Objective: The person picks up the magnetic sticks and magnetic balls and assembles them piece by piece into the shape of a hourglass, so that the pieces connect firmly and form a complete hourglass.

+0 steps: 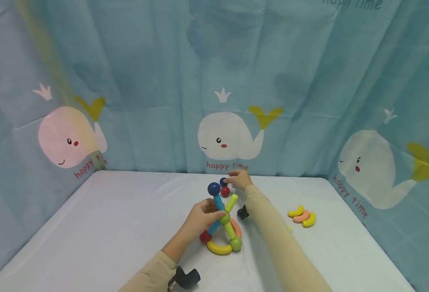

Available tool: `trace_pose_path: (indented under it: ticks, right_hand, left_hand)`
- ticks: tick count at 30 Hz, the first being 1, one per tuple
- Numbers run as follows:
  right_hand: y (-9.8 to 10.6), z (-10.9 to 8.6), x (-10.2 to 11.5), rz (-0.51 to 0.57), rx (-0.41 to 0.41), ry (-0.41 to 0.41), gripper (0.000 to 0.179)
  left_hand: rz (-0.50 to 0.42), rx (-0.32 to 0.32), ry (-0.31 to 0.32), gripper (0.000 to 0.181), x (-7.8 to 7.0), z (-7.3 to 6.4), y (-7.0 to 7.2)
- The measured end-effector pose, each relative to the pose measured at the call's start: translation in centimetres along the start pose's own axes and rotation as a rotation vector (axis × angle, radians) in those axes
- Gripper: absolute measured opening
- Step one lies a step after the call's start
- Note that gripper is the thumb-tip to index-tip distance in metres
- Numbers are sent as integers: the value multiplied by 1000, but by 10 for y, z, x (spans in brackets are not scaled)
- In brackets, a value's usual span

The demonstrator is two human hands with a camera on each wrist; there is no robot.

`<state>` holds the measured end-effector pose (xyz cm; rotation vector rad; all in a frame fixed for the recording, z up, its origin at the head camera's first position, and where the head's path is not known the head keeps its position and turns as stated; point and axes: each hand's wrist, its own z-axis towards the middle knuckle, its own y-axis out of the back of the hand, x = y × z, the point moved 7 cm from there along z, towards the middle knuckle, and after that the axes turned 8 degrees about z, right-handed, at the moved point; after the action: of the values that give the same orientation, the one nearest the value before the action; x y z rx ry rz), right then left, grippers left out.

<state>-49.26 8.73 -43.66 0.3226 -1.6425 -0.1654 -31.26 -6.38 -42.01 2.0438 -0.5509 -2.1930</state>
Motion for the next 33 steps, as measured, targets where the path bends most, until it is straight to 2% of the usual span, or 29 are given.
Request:
trace_pose_path:
  ticks: [9, 14, 18, 21, 23, 28, 33]
  right_hand:
    - [-3, 5, -9, -133, 27, 2, 45]
    - [-3, -2, -7, -193, 20, 18, 39]
    - [2, -12, 4, -215, -9, 66, 37]
    - [14, -24, 16, -127, -31, 107, 38]
    - [24, -34, 25, -26, -16, 133, 38]
    - [48, -75, 43, 189, 107, 124, 41]
    - [54, -121, 59, 277, 225, 163, 44]
  left_hand:
    - [-14, -25, -14, 39, -3, -4, -3]
    - [-33, -28, -23, 37, -6, -4, -4]
    - [-26, -37, -15, 36, -5, -5, -4]
    - [-16, -47, 6, 37, -4, -6, -3]
    - [-13, -49, 13, 38, -4, -6, -2]
    - [-11, -64, 21, 36, -4, -5, 2]
    - [-17, -92, 33, 32, -5, -4, 12]
